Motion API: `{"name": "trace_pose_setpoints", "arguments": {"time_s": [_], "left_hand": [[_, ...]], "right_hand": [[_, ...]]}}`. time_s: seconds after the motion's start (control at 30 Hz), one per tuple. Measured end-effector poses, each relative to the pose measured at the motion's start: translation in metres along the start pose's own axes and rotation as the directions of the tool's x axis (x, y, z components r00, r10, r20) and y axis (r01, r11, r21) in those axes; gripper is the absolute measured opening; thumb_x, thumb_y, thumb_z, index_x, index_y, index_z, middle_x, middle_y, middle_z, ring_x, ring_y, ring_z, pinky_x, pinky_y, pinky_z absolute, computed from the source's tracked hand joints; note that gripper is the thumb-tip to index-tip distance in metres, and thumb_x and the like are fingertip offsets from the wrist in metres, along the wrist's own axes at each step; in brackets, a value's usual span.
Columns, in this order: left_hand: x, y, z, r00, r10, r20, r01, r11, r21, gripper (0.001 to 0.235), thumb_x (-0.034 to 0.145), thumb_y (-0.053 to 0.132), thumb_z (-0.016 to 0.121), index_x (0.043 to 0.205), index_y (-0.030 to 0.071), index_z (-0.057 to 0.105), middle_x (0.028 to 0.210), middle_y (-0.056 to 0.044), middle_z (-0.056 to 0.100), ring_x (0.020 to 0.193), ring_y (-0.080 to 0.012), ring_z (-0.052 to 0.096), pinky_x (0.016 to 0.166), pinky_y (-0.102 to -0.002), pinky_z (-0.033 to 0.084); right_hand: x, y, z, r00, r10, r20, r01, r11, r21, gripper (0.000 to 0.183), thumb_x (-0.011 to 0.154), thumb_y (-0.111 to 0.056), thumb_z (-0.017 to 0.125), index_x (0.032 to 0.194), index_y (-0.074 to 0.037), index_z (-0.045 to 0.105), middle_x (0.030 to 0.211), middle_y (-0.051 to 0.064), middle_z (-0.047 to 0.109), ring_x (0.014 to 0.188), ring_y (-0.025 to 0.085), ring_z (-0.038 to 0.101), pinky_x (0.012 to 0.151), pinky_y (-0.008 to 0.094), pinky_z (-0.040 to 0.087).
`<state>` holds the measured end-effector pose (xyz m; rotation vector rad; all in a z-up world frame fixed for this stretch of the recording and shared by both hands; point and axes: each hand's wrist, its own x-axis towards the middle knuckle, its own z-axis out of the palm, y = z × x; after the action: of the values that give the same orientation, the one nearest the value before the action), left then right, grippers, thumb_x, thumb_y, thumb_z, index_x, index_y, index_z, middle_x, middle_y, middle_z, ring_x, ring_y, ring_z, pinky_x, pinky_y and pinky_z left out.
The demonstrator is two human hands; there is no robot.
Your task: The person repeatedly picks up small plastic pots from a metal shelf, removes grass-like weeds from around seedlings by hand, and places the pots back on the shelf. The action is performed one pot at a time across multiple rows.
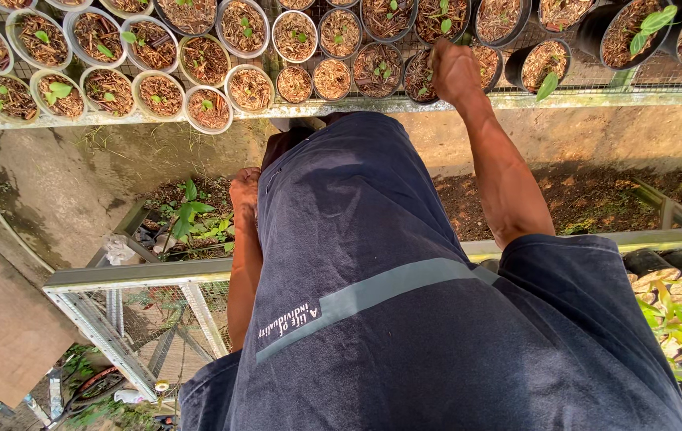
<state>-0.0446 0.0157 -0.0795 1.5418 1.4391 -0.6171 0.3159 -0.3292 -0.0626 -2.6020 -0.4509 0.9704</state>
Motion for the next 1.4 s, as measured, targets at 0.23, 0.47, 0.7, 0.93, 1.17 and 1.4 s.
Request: {"name": "trace_pose_setpoints", "arguments": {"time_s": [0.23,0.47,0.7,0.93,1.17,1.4], "left_hand": [[-0.002,-0.002,0.004,1.0,0.001,-0.023,0.0,0.999,0.039,0.025,0.1,0.021,0.062,0.112,0.005,0.075,0.098,-0.012,0.078,0.084,-0.0178,0.072,0.079,-0.031,0.057],[-0.001,0.0,0.003,1.0,-0.026,-0.016,0.027,0.997,0.075,0.023,0.099,0.019,0.06,0.11,0.005,0.075,0.098,-0.012,0.078,0.084,-0.019,0.071,0.08,-0.032,0.056],[-0.003,-0.004,0.006,0.999,0.0,-0.041,0.002,0.999,0.041,0.023,0.097,0.017,0.061,0.11,0.006,0.076,0.097,-0.01,0.078,0.084,-0.0159,0.071,0.08,-0.03,0.056],[-0.005,-0.003,0.012,0.999,-0.017,-0.027,0.016,0.998,-0.053,0.022,0.098,0.018,0.062,0.109,0.004,0.076,0.097,-0.007,0.078,0.082,-0.0143,0.069,0.078,-0.029,0.056],[-0.007,-0.002,0.013,0.998,-0.049,-0.028,0.048,0.999,-0.026,0.022,0.099,0.019,0.061,0.109,0.005,0.075,0.096,-0.007,0.078,0.081,-0.0151,0.068,0.077,-0.029,0.055],[-0.004,-0.005,0.016,0.999,-0.005,-0.034,0.006,1.0,0.009,0.022,0.098,0.018,0.062,0.109,0.005,0.075,0.097,-0.011,0.078,0.082,-0.0171,0.071,0.078,-0.031,0.057]], "right_hand": [[-0.005,0.004,-0.017,0.998,0.019,-0.065,0.005,0.937,0.349,0.028,0.089,0.017,0.042,0.091,0.0,0.064,0.081,0.017,0.068,0.061,0.017,0.065,0.047,0.028,0.054],[-0.004,-0.012,-0.022,0.984,-0.133,0.116,0.145,0.985,-0.094,0.023,0.095,0.007,0.061,0.104,-0.004,0.079,0.105,0.019,0.073,0.08,0.027,0.07,0.064,0.028,0.056],[-0.003,-0.011,-0.017,0.957,-0.268,0.115,0.282,0.949,-0.14,0.027,0.09,0.013,0.06,0.099,-0.005,0.079,0.106,0.016,0.073,0.084,0.027,0.07,0.071,0.028,0.059],[-0.002,-0.007,-0.011,0.963,-0.237,0.127,0.26,0.944,-0.203,0.019,0.096,0.011,0.059,0.097,0.0,0.075,0.106,0.022,0.07,0.082,0.031,0.068,0.066,0.03,0.062],[-0.007,-0.007,-0.016,0.987,-0.081,0.139,0.099,0.987,-0.126,0.032,0.092,0.021,0.041,0.099,0.003,0.066,0.1,0.027,0.068,0.073,0.029,0.068,0.057,0.029,0.056],[-0.009,0.004,-0.022,0.985,-0.171,0.036,0.169,0.983,0.07,0.028,0.088,0.018,0.05,0.099,0.002,0.071,0.098,0.022,0.072,0.073,0.024,0.069,0.06,0.025,0.057]]}}
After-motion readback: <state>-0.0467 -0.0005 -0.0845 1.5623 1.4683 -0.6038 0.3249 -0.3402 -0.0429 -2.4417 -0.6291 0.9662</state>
